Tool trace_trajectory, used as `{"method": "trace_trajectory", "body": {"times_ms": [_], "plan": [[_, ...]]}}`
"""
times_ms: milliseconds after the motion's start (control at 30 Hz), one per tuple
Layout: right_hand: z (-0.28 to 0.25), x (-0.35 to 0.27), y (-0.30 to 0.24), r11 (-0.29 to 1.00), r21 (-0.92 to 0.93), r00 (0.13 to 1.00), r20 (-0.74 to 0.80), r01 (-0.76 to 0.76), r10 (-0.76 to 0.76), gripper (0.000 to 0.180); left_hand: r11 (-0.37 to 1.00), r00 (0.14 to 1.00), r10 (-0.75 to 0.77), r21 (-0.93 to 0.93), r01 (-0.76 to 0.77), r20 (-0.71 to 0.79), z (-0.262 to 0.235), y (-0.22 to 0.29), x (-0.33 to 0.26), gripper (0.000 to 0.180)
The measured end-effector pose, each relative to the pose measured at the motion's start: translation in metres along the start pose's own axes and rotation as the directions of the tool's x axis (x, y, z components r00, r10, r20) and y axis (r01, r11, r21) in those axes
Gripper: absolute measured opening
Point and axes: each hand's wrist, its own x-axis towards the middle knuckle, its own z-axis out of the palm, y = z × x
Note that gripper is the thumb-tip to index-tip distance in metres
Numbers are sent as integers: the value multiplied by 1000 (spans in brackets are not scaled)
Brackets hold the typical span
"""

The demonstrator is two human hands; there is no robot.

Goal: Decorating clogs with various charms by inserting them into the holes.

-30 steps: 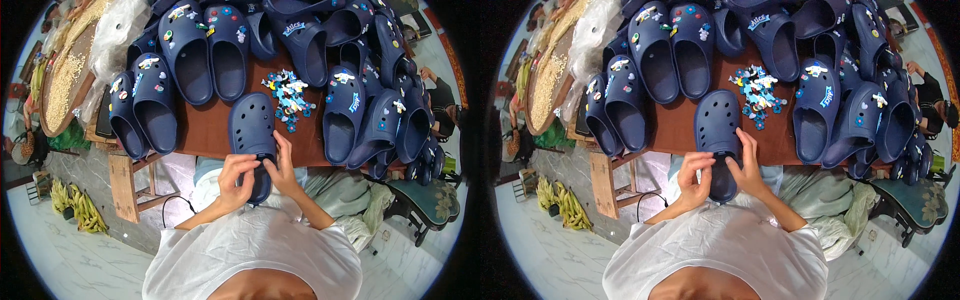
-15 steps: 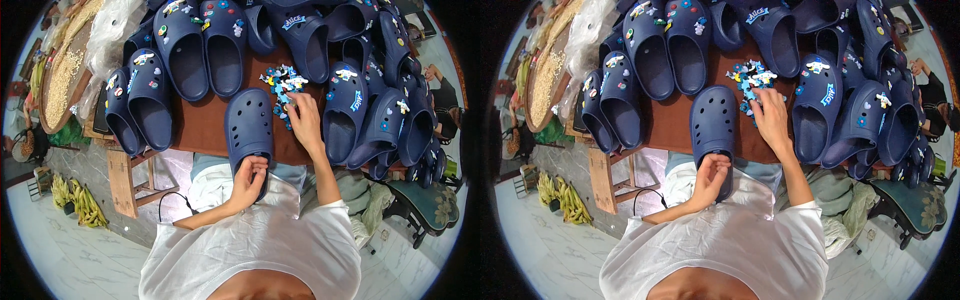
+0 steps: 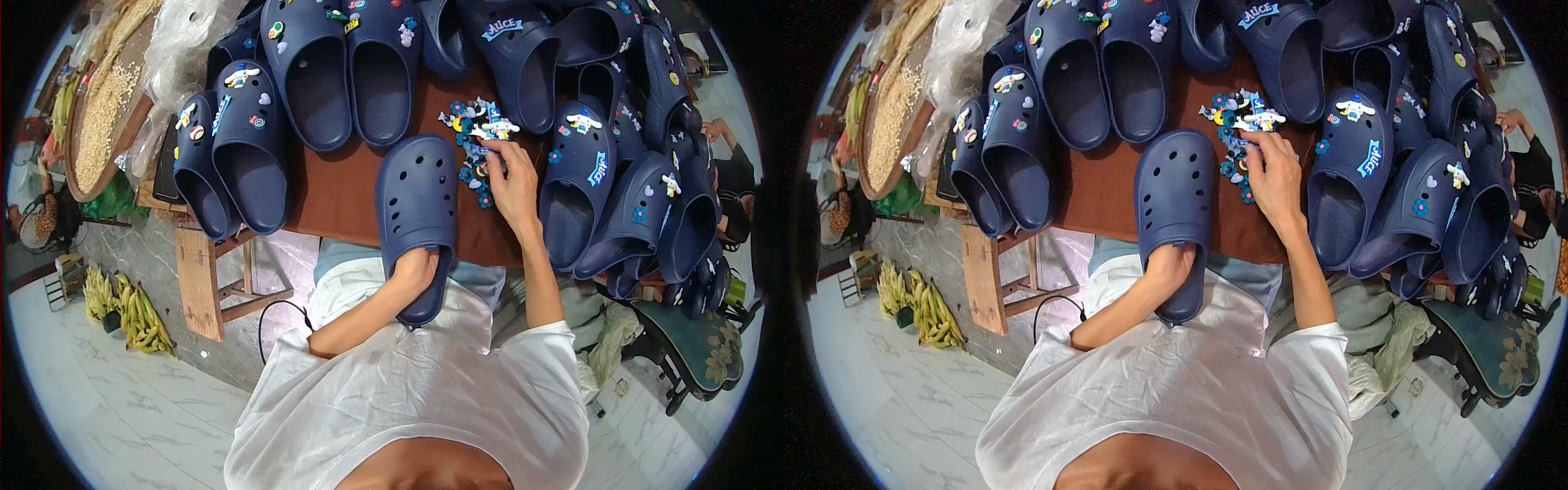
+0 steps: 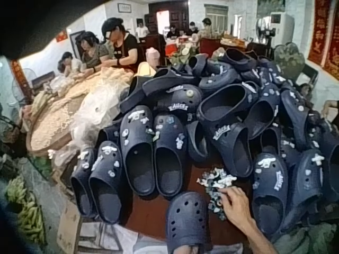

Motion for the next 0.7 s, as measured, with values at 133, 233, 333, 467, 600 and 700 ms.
{"method": "trace_trajectory", "body": {"times_ms": [133,233,333,467,600,700], "plan": [[-11,0,-11,997,62,999,0,-43,43,17,986,995,-23,-163,38,97,13,19,8,31],[-13,-1,-18,984,171,999,-18,-48,52,17,959,985,-27,-273,75,173,21,36,11,33],[-12,-3,-28,916,362,985,79,-172,154,17,921,969,-22,-372,116,248,24,51,10,35],[-7,-4,-35,815,531,971,181,-233,159,18,964,964,-61,-237,124,257,20,72,2,39],[-2,-1,-35,884,442,978,197,-153,71,18,960,951,-57,-246,136,305,22,73,0,39],[-5,3,-40,910,374,971,216,-177,100,17,955,936,-47,-260,145,350,23,73,0,39]]}}
